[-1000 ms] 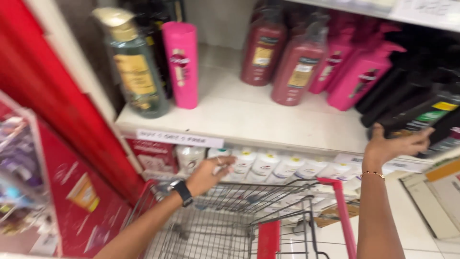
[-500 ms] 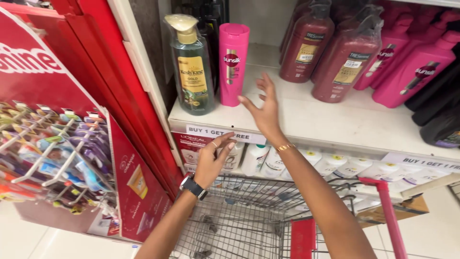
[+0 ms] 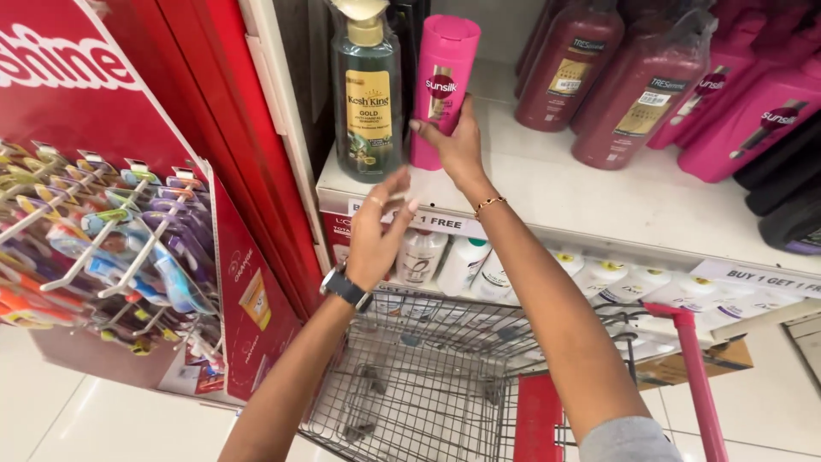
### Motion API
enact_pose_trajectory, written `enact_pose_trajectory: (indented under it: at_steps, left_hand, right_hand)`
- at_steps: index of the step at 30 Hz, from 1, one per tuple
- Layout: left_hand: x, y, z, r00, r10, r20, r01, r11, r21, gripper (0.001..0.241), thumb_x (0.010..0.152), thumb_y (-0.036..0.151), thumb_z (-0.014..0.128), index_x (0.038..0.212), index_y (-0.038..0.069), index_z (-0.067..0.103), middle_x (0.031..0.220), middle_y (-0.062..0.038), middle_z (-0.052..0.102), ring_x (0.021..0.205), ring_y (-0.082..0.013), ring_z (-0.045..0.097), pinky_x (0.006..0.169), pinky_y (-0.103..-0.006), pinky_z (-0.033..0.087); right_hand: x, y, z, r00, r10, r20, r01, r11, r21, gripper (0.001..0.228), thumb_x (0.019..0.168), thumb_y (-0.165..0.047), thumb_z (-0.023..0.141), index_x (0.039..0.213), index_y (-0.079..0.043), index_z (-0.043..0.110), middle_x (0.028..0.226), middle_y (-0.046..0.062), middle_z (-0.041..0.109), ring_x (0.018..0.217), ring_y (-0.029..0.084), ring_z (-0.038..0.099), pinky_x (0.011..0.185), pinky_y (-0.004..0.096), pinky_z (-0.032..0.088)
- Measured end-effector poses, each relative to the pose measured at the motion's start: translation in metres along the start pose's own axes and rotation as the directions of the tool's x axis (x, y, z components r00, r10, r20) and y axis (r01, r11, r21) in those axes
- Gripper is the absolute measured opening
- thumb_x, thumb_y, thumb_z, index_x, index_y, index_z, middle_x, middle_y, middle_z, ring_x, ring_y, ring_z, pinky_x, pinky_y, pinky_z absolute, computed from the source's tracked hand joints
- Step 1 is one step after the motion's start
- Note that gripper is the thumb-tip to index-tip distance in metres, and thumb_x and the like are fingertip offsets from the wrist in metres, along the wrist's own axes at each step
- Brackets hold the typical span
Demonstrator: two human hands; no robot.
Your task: The person is selecting and placing various shampoo and conditioner bottles from the store shelf into a shopping cart.
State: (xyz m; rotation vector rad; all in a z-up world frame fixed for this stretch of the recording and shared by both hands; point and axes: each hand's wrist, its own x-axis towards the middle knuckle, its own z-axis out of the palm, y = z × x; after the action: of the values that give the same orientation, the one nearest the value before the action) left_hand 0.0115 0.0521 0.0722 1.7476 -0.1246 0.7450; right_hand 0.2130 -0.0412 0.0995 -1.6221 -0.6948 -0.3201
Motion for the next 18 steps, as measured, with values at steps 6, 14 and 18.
enact_pose_trajectory:
  at_steps: [6, 14, 18]
  left_hand:
    - [0.047, -0.001, 0.016, 0.927, 0.371, -0.060, -0.349, 0.908, 0.233, 0.072, 0.106, 0.019, 0.073, 0.159, -0.006, 0.031, 0.159, -0.030, 0.043, 0.147, -0.0394, 0.048, 0.119, -0.0462, 0.042]
    - [0.074, 0.032, 0.016, 0.963, 0.206, 0.176, -0.199, 0.978, -0.059, 0.077, 0.088, 0.028, 0.085, 0.146, -0.002, 0.044, 0.126, -0.020, 0.071, 0.120, -0.0283, 0.071, 0.103, -0.0380, 0.057]
    - [0.051, 0.047, 0.016, 0.939, 0.277, 0.206, -0.265, 0.961, -0.083, 0.070, 0.089, 0.026, 0.090, 0.142, -0.001, 0.052, 0.127, -0.017, 0.072, 0.119, -0.0246, 0.073, 0.105, -0.0363, 0.058]
  right_hand:
    - [-0.021, -0.011, -0.017, 0.982, -0.041, 0.186, -0.004, 0.972, 0.237, 0.060, 0.086, -0.004, 0.083, 0.134, -0.003, 0.047, 0.127, 0.009, 0.064, 0.117, 0.018, 0.066, 0.099, 0.034, 0.059]
    - [-0.076, -0.037, -0.055, 0.965, -0.092, 0.246, 0.052, 0.985, 0.162, 0.068, 0.083, 0.010, 0.079, 0.141, -0.001, 0.044, 0.133, 0.010, 0.061, 0.124, 0.021, 0.063, 0.103, 0.036, 0.057]
    - [-0.104, -0.075, -0.074, 0.961, 0.004, 0.278, -0.056, 0.982, 0.181, 0.063, 0.085, 0.010, 0.076, 0.139, 0.001, 0.044, 0.132, 0.012, 0.065, 0.123, 0.022, 0.067, 0.105, 0.037, 0.060]
